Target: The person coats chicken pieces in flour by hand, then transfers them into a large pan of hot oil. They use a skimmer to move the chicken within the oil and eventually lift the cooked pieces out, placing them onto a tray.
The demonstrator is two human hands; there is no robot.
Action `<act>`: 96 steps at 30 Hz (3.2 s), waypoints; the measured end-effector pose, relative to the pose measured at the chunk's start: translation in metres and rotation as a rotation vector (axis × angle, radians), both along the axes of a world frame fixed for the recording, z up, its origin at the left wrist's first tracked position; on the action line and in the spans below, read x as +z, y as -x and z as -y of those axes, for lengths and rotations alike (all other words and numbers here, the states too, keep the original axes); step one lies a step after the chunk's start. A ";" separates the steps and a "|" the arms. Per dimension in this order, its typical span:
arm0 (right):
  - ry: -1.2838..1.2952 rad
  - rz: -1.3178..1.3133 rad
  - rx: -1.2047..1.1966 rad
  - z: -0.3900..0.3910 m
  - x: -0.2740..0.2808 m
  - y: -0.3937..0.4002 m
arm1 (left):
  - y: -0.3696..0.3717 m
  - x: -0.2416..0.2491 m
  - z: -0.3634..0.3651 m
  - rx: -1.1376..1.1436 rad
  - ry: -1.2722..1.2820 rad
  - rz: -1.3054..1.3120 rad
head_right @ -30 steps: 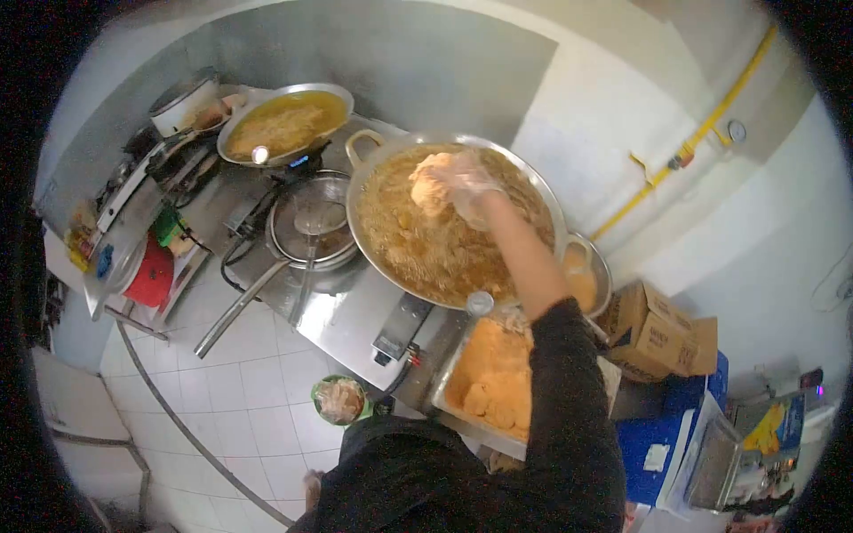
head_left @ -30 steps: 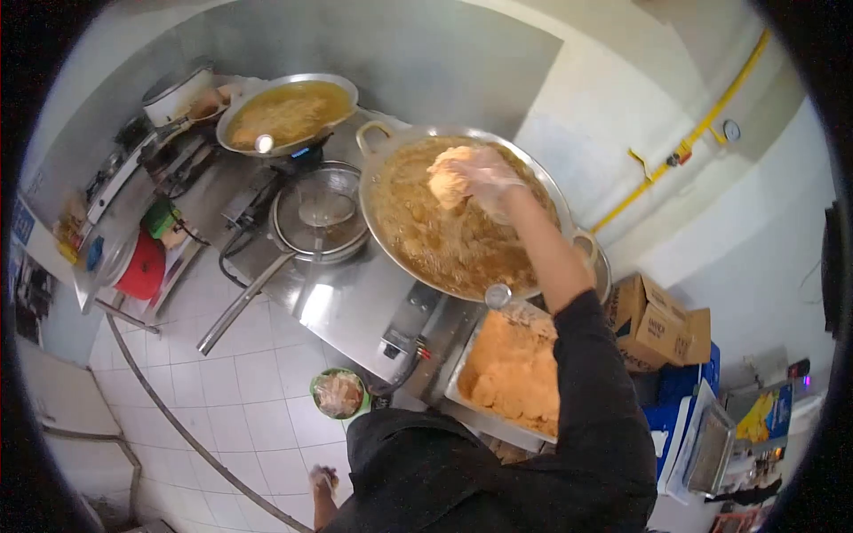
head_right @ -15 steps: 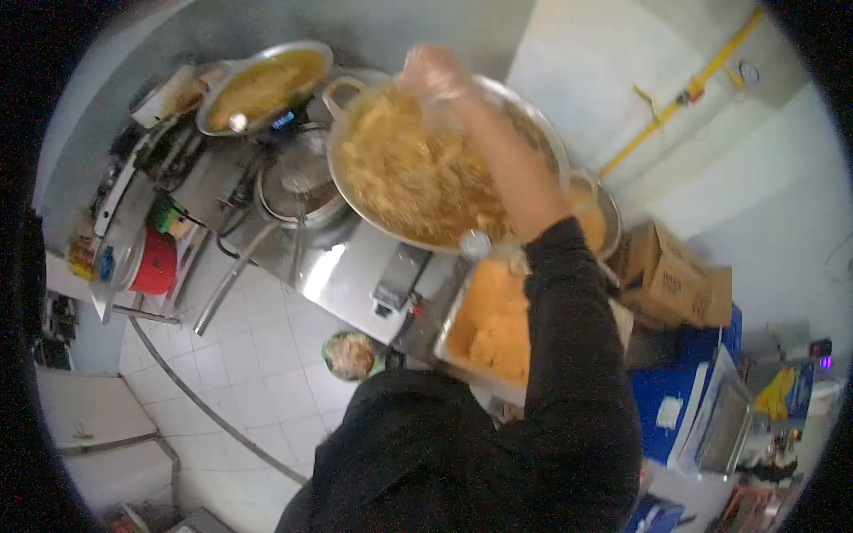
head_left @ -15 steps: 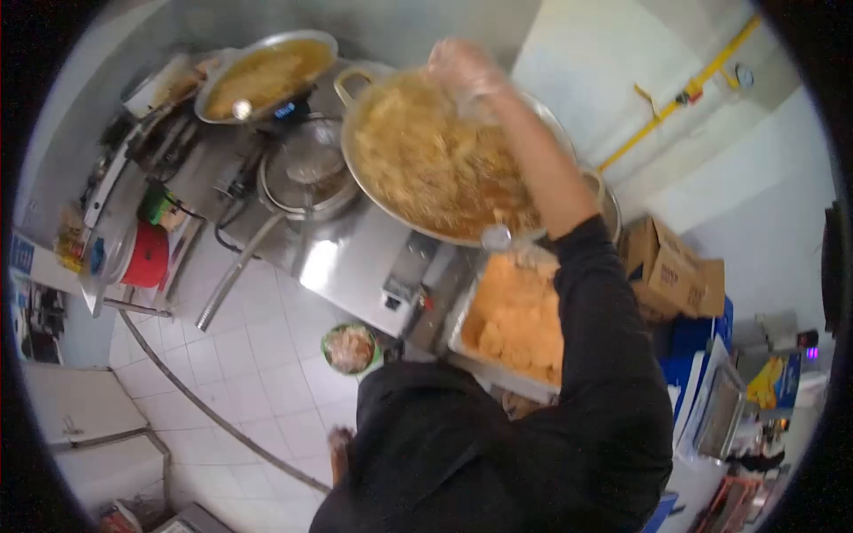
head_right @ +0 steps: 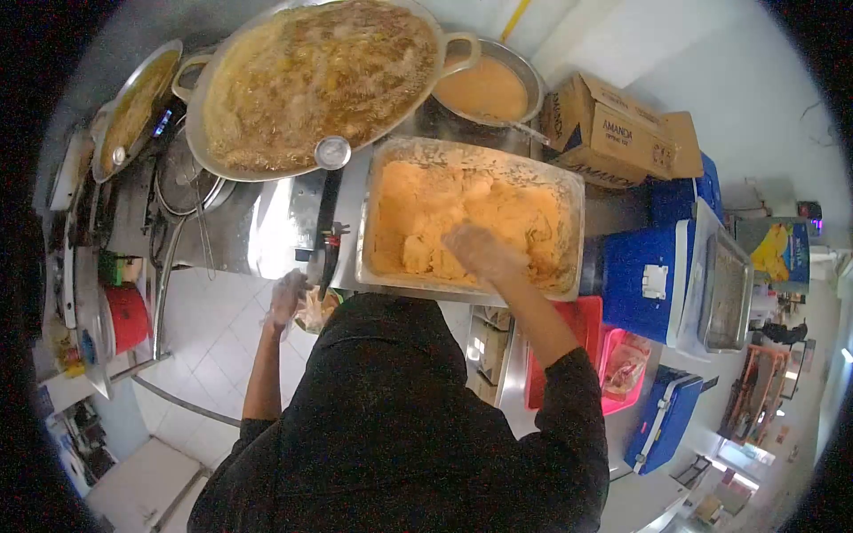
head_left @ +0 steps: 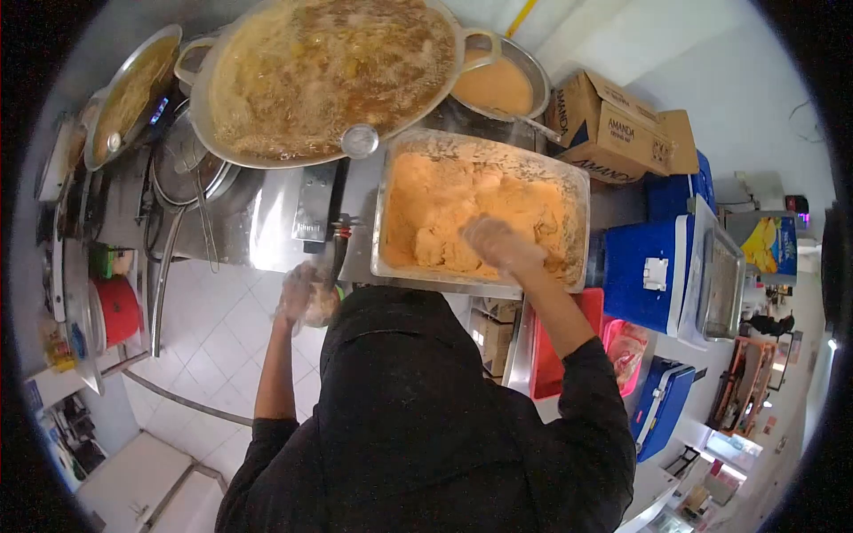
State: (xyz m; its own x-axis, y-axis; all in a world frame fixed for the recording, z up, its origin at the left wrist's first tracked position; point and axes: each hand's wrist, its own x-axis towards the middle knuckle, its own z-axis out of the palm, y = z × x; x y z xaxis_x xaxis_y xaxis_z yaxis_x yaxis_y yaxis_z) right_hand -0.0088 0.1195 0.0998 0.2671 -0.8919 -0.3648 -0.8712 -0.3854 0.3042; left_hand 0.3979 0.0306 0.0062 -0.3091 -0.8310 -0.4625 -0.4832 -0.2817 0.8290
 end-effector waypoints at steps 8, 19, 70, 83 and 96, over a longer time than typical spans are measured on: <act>-0.087 0.328 0.029 -0.024 -0.044 0.041 | -0.011 -0.005 -0.022 0.108 -0.065 -0.032; -0.264 0.305 0.057 -0.017 -0.099 0.004 | -0.176 -0.157 -0.198 0.531 -0.557 0.073; 0.218 0.543 -0.837 -0.030 0.022 0.033 | -0.162 -0.158 -0.169 0.772 -0.583 0.015; -0.143 0.111 -0.124 -0.020 -0.036 -0.007 | -0.171 -0.184 -0.199 0.612 -0.496 -0.100; -0.074 0.230 0.176 -0.008 -0.115 0.052 | -0.151 -0.154 -0.183 0.745 -0.474 -0.049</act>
State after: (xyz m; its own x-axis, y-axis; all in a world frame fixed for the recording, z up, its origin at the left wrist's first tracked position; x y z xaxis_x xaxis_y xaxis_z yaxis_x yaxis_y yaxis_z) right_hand -0.0604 0.1276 -0.0154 0.4987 -0.7975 -0.3396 -0.8315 -0.5508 0.0721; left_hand 0.5489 0.2138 -0.1480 0.2082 -0.5481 -0.8101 -0.0040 -0.8287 0.5597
